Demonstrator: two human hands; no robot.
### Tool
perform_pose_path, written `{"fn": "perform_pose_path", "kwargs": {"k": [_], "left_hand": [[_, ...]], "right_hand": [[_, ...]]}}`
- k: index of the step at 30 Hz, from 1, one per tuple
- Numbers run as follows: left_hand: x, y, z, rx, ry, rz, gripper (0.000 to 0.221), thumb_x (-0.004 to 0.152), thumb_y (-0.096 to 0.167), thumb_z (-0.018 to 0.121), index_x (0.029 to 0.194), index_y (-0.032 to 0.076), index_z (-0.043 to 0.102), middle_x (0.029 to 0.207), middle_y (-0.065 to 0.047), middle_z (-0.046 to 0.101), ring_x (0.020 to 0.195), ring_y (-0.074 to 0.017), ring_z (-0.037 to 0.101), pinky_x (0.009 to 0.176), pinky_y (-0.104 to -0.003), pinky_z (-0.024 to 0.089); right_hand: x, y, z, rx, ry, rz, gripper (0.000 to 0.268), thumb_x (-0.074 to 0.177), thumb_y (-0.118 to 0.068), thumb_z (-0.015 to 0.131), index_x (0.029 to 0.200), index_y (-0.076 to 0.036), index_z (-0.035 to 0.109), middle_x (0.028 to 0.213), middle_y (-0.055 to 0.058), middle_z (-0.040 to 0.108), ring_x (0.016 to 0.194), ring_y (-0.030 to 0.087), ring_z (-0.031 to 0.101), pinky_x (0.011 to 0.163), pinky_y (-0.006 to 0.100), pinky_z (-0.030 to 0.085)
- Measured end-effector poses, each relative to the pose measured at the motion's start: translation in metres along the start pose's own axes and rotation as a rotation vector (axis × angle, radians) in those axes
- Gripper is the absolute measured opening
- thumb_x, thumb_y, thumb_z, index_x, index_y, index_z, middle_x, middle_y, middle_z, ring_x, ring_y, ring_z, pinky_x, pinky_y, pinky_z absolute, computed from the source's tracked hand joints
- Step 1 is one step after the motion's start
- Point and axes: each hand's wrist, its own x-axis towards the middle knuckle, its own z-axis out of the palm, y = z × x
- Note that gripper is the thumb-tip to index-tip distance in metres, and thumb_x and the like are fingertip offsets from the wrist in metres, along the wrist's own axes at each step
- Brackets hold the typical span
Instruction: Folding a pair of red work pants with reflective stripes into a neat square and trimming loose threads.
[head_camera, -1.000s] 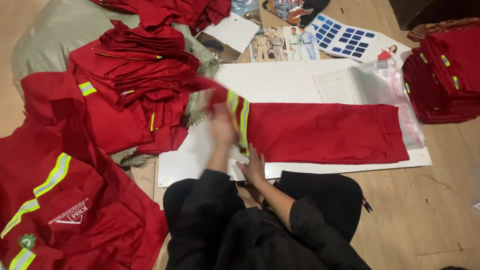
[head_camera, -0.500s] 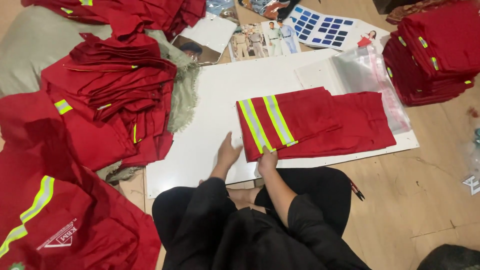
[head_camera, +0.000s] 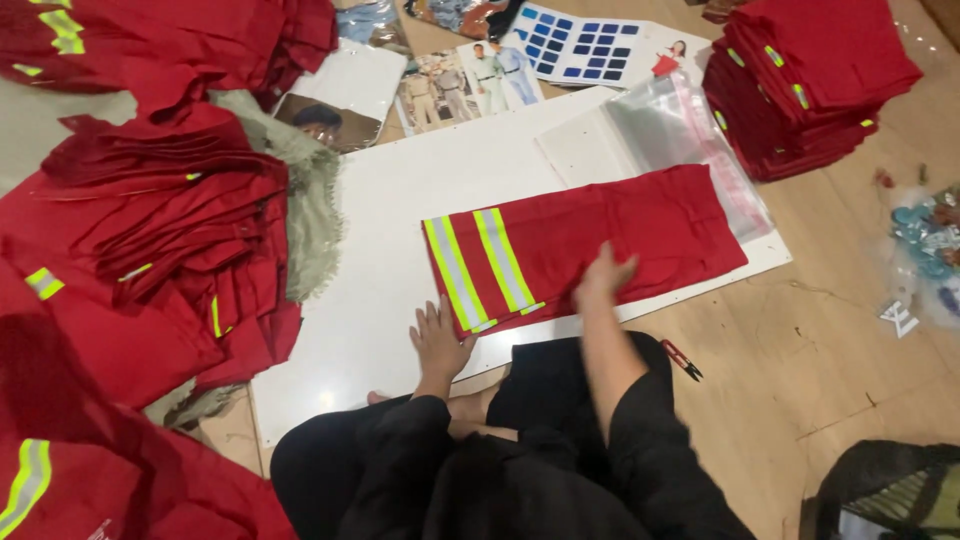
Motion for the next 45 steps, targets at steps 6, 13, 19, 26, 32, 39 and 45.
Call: {"fn": "perform_pose_path", "kwargs": {"k": [6, 13, 19, 26, 32, 39, 45], "left_hand": [[-0.004, 0.011, -0.002, 0.082, 0.032, -0.014, 0.094, 0.094, 0.057, 0.062, 0.167, 0.022, 0.013, 0.169, -0.020, 0.020, 0.158, -0.0425, 0.010, 0.124, -0.063, 0.013], [0.013, 0.008, 0.025, 0.121, 0.064, -0.105, 0.087, 0.097, 0.039, 0.060, 0.167, 0.025, 0.010, 0.171, -0.016, 0.019, 0.158, -0.0395, 0.010, 0.124, -0.063, 0.011], [0.006, 0.018, 0.016, 0.240, 0.137, -0.108, 0.076, 0.100, 0.012, 0.046, 0.167, 0.029, 0.014, 0.169, -0.010, 0.027, 0.158, -0.0326, 0.016, 0.124, -0.064, 0.002], [0.018, 0.003, 0.045, 0.369, 0.333, 0.190, 0.074, 0.095, 0.003, 0.051, 0.159, 0.035, 0.032, 0.166, -0.014, 0.031, 0.154, -0.0411, 0.027, 0.122, -0.062, 0.020], [0.043, -0.028, 0.012, 0.436, 0.451, 0.326, 0.064, 0.091, 0.003, 0.055, 0.151, 0.026, 0.049, 0.166, -0.017, 0.034, 0.147, -0.0433, 0.040, 0.119, -0.058, 0.032], [0.028, -0.076, -0.071, 0.111, 0.452, -0.057, 0.076, 0.091, -0.005, 0.043, 0.163, 0.016, 0.031, 0.167, -0.020, 0.029, 0.145, -0.0420, 0.044, 0.125, -0.049, 0.030], [0.034, -0.076, -0.033, 0.454, 0.188, -0.029, 0.081, 0.096, 0.001, 0.043, 0.165, 0.036, 0.018, 0.172, -0.014, 0.017, 0.157, -0.0371, 0.023, 0.126, -0.049, 0.021]], "right_hand": [[0.143, 0.016, -0.042, -1.040, -0.287, -0.405, 0.030, 0.090, -0.060, 0.074, 0.104, -0.035, 0.078, 0.098, -0.007, 0.075, 0.103, 0.023, 0.071, 0.081, 0.039, 0.058], [0.106, 0.002, -0.014, -1.468, -0.421, -0.346, 0.064, 0.086, -0.067, 0.072, 0.125, -0.017, 0.073, 0.127, 0.014, 0.066, 0.122, 0.039, 0.062, 0.094, 0.059, 0.050], [0.126, -0.001, -0.023, -1.288, -0.581, -0.304, 0.050, 0.086, -0.045, 0.080, 0.120, -0.009, 0.071, 0.124, 0.018, 0.070, 0.124, 0.040, 0.063, 0.098, 0.056, 0.052], [0.124, -0.022, -0.037, -1.287, -0.444, -0.214, 0.067, 0.091, -0.053, 0.071, 0.142, -0.013, 0.052, 0.140, 0.020, 0.055, 0.133, 0.042, 0.052, 0.106, 0.058, 0.044], [0.106, -0.004, -0.028, -1.221, -0.688, -0.222, 0.081, 0.097, -0.055, 0.066, 0.149, 0.005, 0.049, 0.151, 0.030, 0.050, 0.145, 0.041, 0.043, 0.121, 0.051, 0.034], [0.008, -0.028, 0.002, -0.872, -0.750, -0.691, 0.046, 0.095, -0.046, 0.073, 0.101, 0.000, 0.068, 0.092, 0.028, 0.070, 0.100, 0.047, 0.068, 0.080, 0.056, 0.055], [0.058, -0.036, -0.034, -1.332, -0.878, -0.537, 0.058, 0.095, -0.051, 0.068, 0.109, 0.005, 0.071, 0.112, 0.035, 0.070, 0.118, 0.050, 0.064, 0.099, 0.057, 0.051]]}}
